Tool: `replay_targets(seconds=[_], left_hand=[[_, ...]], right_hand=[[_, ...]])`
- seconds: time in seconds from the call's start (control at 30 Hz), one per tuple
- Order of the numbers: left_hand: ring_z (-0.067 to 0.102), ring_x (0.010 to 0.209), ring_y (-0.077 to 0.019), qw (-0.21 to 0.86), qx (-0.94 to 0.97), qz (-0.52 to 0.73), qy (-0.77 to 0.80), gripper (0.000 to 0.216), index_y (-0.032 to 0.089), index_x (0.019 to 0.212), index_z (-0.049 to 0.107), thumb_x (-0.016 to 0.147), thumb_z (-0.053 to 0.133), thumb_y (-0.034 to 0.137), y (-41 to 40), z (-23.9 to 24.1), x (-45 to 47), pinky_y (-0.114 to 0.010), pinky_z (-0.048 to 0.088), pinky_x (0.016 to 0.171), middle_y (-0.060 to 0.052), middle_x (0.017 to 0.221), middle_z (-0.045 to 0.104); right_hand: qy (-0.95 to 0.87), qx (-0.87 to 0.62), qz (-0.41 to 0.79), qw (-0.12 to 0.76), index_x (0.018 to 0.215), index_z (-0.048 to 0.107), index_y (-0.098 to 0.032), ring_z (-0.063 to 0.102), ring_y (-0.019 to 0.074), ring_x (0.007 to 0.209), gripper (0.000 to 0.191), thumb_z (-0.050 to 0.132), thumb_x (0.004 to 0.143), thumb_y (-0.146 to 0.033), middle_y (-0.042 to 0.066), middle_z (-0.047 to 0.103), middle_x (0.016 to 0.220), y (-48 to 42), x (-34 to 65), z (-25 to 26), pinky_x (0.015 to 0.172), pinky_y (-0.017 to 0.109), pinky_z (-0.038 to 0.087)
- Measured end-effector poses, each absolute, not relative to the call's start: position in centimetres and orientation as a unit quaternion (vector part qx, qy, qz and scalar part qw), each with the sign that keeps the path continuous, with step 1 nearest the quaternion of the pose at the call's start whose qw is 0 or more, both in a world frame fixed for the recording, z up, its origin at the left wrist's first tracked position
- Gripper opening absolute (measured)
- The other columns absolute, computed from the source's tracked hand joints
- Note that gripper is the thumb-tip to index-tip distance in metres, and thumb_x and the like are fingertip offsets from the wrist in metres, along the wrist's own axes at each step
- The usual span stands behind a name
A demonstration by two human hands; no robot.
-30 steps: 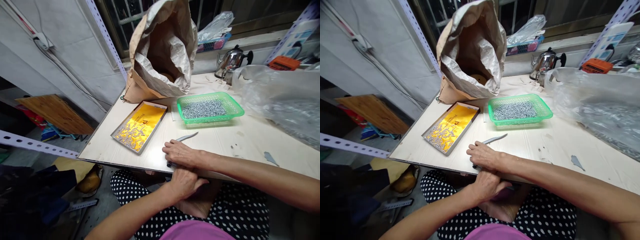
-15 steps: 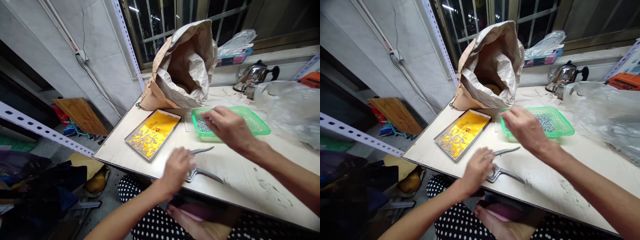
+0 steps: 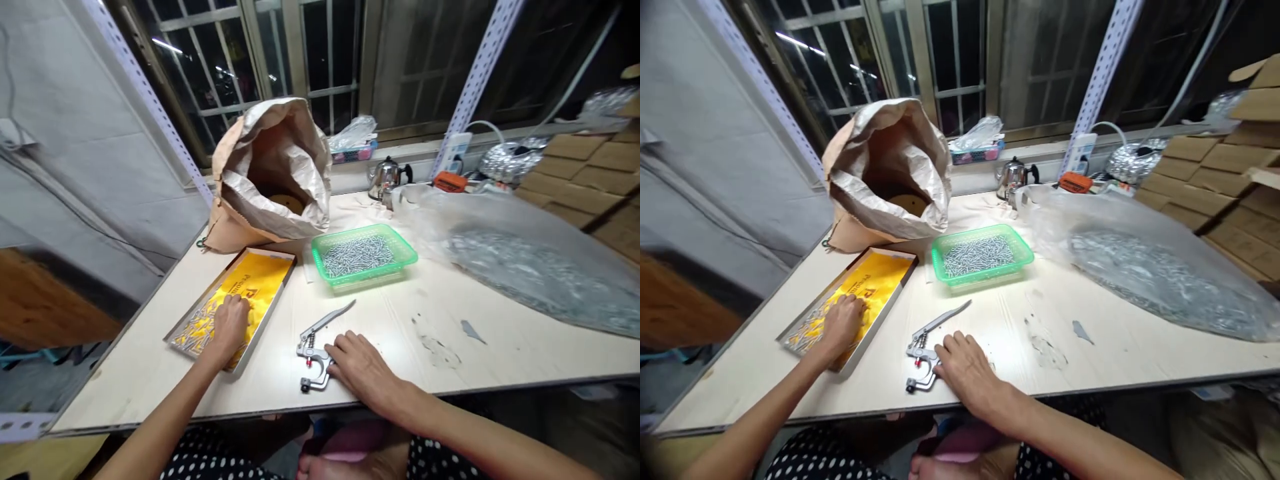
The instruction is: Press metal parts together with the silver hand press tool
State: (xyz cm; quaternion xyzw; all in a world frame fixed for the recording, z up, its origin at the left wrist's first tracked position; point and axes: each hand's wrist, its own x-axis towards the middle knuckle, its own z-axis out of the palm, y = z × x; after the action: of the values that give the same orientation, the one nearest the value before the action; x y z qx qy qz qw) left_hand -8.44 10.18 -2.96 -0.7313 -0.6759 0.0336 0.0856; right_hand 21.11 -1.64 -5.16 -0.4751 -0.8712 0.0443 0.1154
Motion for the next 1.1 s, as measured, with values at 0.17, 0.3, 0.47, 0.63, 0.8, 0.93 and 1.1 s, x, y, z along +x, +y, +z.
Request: replay_targets(seconds=[0.17, 0.3, 0.47, 0.63, 0.8, 0.93, 1.1], left_hand=[[0.061, 0.090, -0.0242, -0.058, -0.723, -0.130, -0.676, 0.026, 0.018, 0.083, 0.071, 0.086, 0.048, 0.030, 7.7, -0.1, -5.7, -0.031, 0.043, 0.078, -0.009, 0.092, 0.072], [0.061, 0.068, -0.0175, -0.339, -0.640, -0.207, -0.658, 0.027, 0.017, 0.083, 0.072, 0.075, 0.061, 0.041, 3.5, 0.3, -1.7, -0.027, 0.046, 0.064, -0.005, 0.080, 0.071], [0.047, 0.052, -0.0112, -0.470, -0.562, -0.181, -0.656, 0.038, 0.012, 0.076, 0.071, 0.065, 0.069, 0.048, 0.3, -2.1, 0.8, -0.023, 0.037, 0.051, -0.001, 0.060, 0.062], [0.039, 0.050, -0.0090, -0.464, -0.559, -0.152, -0.670, 0.046, 0.012, 0.069, 0.070, 0.063, 0.071, 0.058, -0.2, -3.1, 1.2, -0.022, 0.027, 0.048, 0.002, 0.053, 0.054], [0.040, 0.049, -0.0091, -0.441, -0.562, -0.125, -0.689, 0.044, 0.013, 0.070, 0.071, 0.065, 0.071, 0.057, -0.5, -3.2, 1.5, -0.021, 0.025, 0.046, 0.003, 0.049, 0.052], [0.038, 0.044, -0.0084, -0.446, -0.554, -0.098, -0.696, 0.040, 0.014, 0.067, 0.068, 0.067, 0.070, 0.054, -0.6, -3.2, 1.7, -0.021, 0.023, 0.044, 0.004, 0.045, 0.047], [0.035, 0.038, -0.0067, -0.498, -0.538, -0.061, -0.677, 0.037, 0.016, 0.059, 0.060, 0.067, 0.070, 0.050, -0.2, -3.0, 1.8, -0.021, 0.022, 0.041, 0.006, 0.041, 0.045]], right_hand=[[-0.868, -0.470, 0.067, 0.150, 0.115, 0.060, -0.020, 0.053, 0.0239, 0.093, 0.025, 0.065, 0.090, -0.024, 0.007, 0.063, 0.103, -1.7, 22.3, -5.7, 0.075, 0.036, 0.041], [-0.867, -0.473, 0.061, 0.146, 0.100, 0.063, -0.018, 0.051, 0.0235, 0.090, 0.008, 0.058, 0.094, -0.019, 0.007, 0.062, 0.097, -1.5, 23.7, -6.5, 0.073, 0.035, 0.036], [-0.874, -0.453, 0.043, 0.170, 0.091, 0.061, -0.016, 0.047, 0.0226, 0.085, 0.010, 0.052, 0.096, -0.016, 0.007, 0.060, 0.092, -1.1, 24.2, -7.4, 0.073, 0.034, 0.033], [-0.875, -0.450, 0.030, 0.174, 0.089, 0.061, -0.017, 0.046, 0.0226, 0.086, 0.010, 0.053, 0.096, -0.016, 0.007, 0.059, 0.091, -0.9, 24.2, -7.3, 0.072, 0.034, 0.032], [-0.874, -0.453, 0.035, 0.170, 0.089, 0.060, -0.016, 0.047, 0.0226, 0.086, 0.010, 0.052, 0.095, -0.014, 0.008, 0.059, 0.091, -1.0, 24.3, -7.2, 0.071, 0.034, 0.031], [-0.873, -0.454, 0.040, 0.173, 0.089, 0.061, -0.016, 0.046, 0.0229, 0.086, 0.012, 0.050, 0.096, -0.014, 0.009, 0.060, 0.092, -1.0, 24.3, -7.3, 0.072, 0.034, 0.031], [-0.874, -0.457, 0.038, 0.160, 0.091, 0.061, -0.016, 0.047, 0.0230, 0.087, 0.011, 0.051, 0.095, -0.013, 0.009, 0.060, 0.093, -1.2, 24.2, -7.1, 0.072, 0.034, 0.034]])
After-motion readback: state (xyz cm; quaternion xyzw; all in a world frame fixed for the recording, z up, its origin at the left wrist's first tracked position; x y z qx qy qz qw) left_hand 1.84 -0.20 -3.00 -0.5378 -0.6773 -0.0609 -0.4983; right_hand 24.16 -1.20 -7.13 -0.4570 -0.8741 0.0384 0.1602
